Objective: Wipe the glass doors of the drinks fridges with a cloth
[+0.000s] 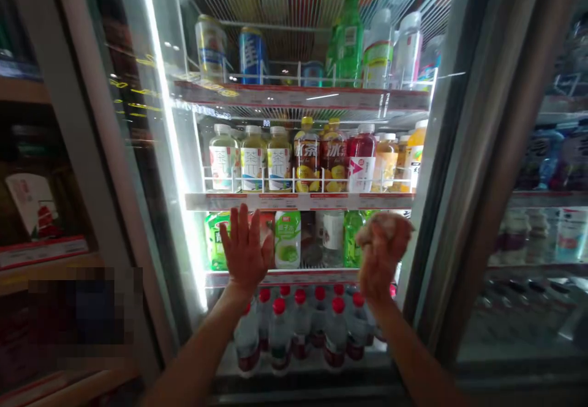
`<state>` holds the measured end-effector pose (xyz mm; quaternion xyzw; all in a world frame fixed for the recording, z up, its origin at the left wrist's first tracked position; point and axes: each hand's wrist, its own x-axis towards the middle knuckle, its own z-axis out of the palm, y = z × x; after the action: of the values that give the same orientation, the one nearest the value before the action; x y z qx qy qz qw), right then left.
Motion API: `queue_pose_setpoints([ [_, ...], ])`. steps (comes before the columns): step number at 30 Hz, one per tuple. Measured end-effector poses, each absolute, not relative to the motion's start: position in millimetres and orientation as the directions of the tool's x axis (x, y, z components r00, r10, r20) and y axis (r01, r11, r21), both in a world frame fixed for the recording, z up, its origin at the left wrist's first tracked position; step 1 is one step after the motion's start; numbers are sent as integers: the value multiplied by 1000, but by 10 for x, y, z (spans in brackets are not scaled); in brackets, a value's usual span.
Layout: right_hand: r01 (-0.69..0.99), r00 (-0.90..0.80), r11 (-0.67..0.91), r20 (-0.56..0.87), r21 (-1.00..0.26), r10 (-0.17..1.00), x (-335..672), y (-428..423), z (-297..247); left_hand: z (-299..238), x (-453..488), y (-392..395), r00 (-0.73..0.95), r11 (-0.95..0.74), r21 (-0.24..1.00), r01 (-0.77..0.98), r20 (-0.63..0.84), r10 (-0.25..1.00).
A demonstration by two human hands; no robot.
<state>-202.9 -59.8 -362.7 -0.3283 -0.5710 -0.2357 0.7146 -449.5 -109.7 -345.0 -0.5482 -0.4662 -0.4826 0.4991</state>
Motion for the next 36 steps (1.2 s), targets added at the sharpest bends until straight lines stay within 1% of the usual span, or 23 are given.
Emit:
queue_pose_setpoints([
  [2,723,96,686,995,-82,18,-2482,-739,-3649,-3452,-4506,-1104,103,-77,-101,992,994,35],
  [4,726,3,687,1000,-12,15,-2815,-850,-3692,-3464,-4523,-1118,106,-92,-101,991,993,51],
  [6,714,-75,699,997,46,11,-2872,-891,-3768,-3487,-4538,-1130,108,-104,-101,989,992,67],
  [8,718,-119,691,993,87,-1,-2643,-851,-3872,-3520,-4535,-1133,109,-105,-102,989,992,70],
  [10,752,-81,656,997,63,-3,-2261,-758,-3969,-3555,-4512,-1125,93,-103,-86,991,993,67],
  [13,809,112,581,994,-89,-5,-1853,-636,-4045,-3589,-4461,-1100,52,-118,-45,992,997,61],
  [15,805,193,571,981,-161,4,-1898,-642,-4064,-3597,-4440,-1087,42,-125,-35,992,998,50],
  [17,783,145,607,989,-136,35,-2179,-724,-4090,-3609,-4435,-1087,55,-116,-51,992,998,39],
  [20,731,-67,682,996,6,63,-2664,-882,-4170,-3668,-4453,-1113,86,-112,-80,991,995,57],
  [23,703,-213,701,976,120,47,-2692,-914,-4278,-3777,-4483,-1147,122,-109,-112,988,988,92],
  [25,739,-210,662,976,123,54,-2385,-830,-4333,-3844,-4497,-1158,142,-92,-132,987,984,106],
  [26,774,-170,626,983,93,63,-2179,-769,-4346,-3868,-4501,-1158,146,-82,-137,987,983,109],
  [29,850,62,520,996,-84,60,-1671,-609,-4326,-3900,-4502,-1144,149,-67,-143,988,983,105],
  [31,843,166,512,985,-167,48,-1620,-600,-4303,-3899,-4501,-1132,141,-70,-135,988,985,99],
  [32,829,176,530,983,-177,52,-1694,-630,-4304,-3896,-4503,-1128,137,-76,-129,989,986,99],
  [33,817,147,555,987,-157,61,-1816,-677,-4318,-3893,-4506,-1126,133,-84,-125,989,986,99],
  [36,774,-81,633,992,4,92,-2213,-817,-4405,-3885,-4522,-1132,133,-106,-122,987,986,97],
])
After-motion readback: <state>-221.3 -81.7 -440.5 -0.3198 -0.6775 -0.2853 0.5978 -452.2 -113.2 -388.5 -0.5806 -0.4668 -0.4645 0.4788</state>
